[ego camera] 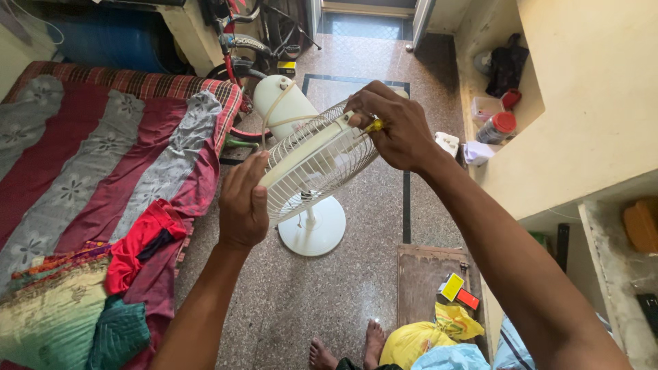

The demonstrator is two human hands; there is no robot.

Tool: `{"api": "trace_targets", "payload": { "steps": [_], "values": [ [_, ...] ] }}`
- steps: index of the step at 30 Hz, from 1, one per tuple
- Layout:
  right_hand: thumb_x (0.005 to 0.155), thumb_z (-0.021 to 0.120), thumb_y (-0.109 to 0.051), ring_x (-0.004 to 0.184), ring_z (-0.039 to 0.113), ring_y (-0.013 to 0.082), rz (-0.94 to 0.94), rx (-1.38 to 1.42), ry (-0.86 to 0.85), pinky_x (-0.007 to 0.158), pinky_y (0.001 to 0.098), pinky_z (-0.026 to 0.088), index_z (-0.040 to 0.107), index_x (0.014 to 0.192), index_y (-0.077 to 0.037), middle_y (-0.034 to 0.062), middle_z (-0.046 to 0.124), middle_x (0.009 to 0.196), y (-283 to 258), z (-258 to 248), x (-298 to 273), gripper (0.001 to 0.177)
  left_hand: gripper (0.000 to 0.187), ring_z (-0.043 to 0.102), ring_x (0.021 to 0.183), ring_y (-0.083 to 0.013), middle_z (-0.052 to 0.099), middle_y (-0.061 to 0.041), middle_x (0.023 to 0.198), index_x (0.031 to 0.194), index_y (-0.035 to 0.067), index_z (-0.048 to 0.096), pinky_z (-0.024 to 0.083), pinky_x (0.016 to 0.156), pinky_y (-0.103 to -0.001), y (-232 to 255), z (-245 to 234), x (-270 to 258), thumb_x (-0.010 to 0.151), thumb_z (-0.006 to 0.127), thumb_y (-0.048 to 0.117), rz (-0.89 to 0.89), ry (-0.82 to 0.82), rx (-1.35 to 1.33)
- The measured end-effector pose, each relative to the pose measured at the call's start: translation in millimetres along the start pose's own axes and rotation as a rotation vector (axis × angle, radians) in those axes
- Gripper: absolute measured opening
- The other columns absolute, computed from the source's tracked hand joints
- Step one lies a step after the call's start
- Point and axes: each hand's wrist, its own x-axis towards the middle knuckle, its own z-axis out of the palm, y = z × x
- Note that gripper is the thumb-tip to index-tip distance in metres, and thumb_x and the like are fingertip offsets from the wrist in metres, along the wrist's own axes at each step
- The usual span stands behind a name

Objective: The person uses a screwdriver to loosen screws on the front grill of a standing fan. After removing the grill, they unscrew the central hub nut and remove the fan blades from the motor shaft.

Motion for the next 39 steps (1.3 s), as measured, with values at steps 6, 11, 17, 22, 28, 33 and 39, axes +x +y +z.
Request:
{"api": "trace_targets", "payload": {
  "steps": [6, 11, 17, 22, 28, 33, 39],
  "values": [
    [0.112, 0.038, -0.053, 0.077, 0.063, 0.0161, -0.021, -0.012, 0.032, 0.059, 0.0354, 0.049, 0.068, 0.103, -0.010, 0.0028, 0.064, 0.099, 2.2, 2.3, 2.0, 0.053, 0.050, 0.063, 0.116, -0.0390, 0.065, -0.023, 0.129, 0.137, -0.001, 0.061, 0.049, 0.102, -0.047, 0.9, -2.6, 3.3, 0.115, 0.030, 0.031, -0.030, 0.011, -0.035],
    [0.110, 0.038, -0.053, 0.073, 0.062, 0.0172, 0.012, -0.035, 0.052, 0.057, 0.0357, 0.047, 0.070, 0.104, -0.011, 0.0029, 0.065, 0.099, 0.6, 4.1, 2.3, 0.053, 0.050, 0.063, 0.110, -0.0375, 0.067, -0.021, 0.124, 0.134, -0.001, 0.063, 0.049, 0.100, -0.046, 2.4, -0.6, 3.6, 0.114, 0.031, 0.031, -0.030, 0.033, -0.046],
    [0.110, 0.040, -0.053, 0.079, 0.067, 0.0167, 0.025, -0.011, 0.070, 0.061, 0.0332, 0.052, 0.071, 0.107, -0.010, 0.0049, 0.066, 0.102, -10.8, 4.9, 1.5, 0.053, 0.055, 0.062, 0.115, -0.0388, 0.065, -0.022, 0.128, 0.136, -0.002, 0.060, 0.048, 0.102, -0.047, -2.0, -3.1, 1.5, 0.114, 0.037, 0.042, 0.013, 0.016, -0.005],
    [0.113, 0.048, -0.049, 0.094, 0.071, 0.0198, -0.004, 0.030, 0.168, 0.074, 0.0359, 0.057, 0.074, 0.118, -0.010, 0.0058, 0.070, 0.112, -12.8, 5.6, -2.9, 0.047, 0.055, 0.060, 0.118, -0.0397, 0.063, -0.023, 0.131, 0.137, -0.003, 0.058, 0.047, 0.104, -0.048, -3.4, -1.3, 3.2, 0.112, 0.041, 0.043, 0.010, -0.005, 0.005],
    [0.117, 0.055, -0.034, 0.098, 0.065, 0.0144, 0.187, 0.179, 0.624, 0.081, 0.0312, 0.055, 0.068, 0.124, -0.009, 0.0057, 0.068, 0.115, -11.1, 32.7, -34.4, 0.029, 0.051, 0.060, 0.117, -0.0410, 0.063, -0.023, 0.130, 0.137, -0.002, 0.058, 0.046, 0.104, -0.050, -3.6, -3.5, 6.1, 0.111, 0.042, 0.039, 0.013, -0.018, 0.010],
    [0.106, 0.064, -0.028, 0.068, 0.036, 0.0066, 0.457, 0.220, 0.695, 0.059, 0.0232, 0.035, 0.062, 0.126, -0.006, 0.0060, 0.066, 0.122, -22.0, 63.5, -63.3, 0.030, 0.047, 0.059, 0.119, -0.0428, 0.061, -0.025, 0.133, 0.138, -0.003, 0.055, 0.046, 0.106, -0.051, 2.0, -3.8, 8.0, 0.109, 0.044, 0.032, 0.017, -0.056, 0.027],
    [0.103, 0.073, -0.021, 0.074, 0.039, 0.0068, 0.513, 0.289, 0.808, 0.065, 0.0213, 0.038, 0.066, 0.121, -0.005, 0.0061, 0.064, 0.120, -28.3, 89.3, -75.9, 0.025, 0.046, 0.060, 0.122, -0.0446, 0.060, -0.026, 0.136, 0.140, -0.004, 0.052, 0.046, 0.107, -0.052, 2.1, 1.4, 8.3, 0.109, 0.046, 0.030, 0.028, -0.067, 0.025]
  ]
}}
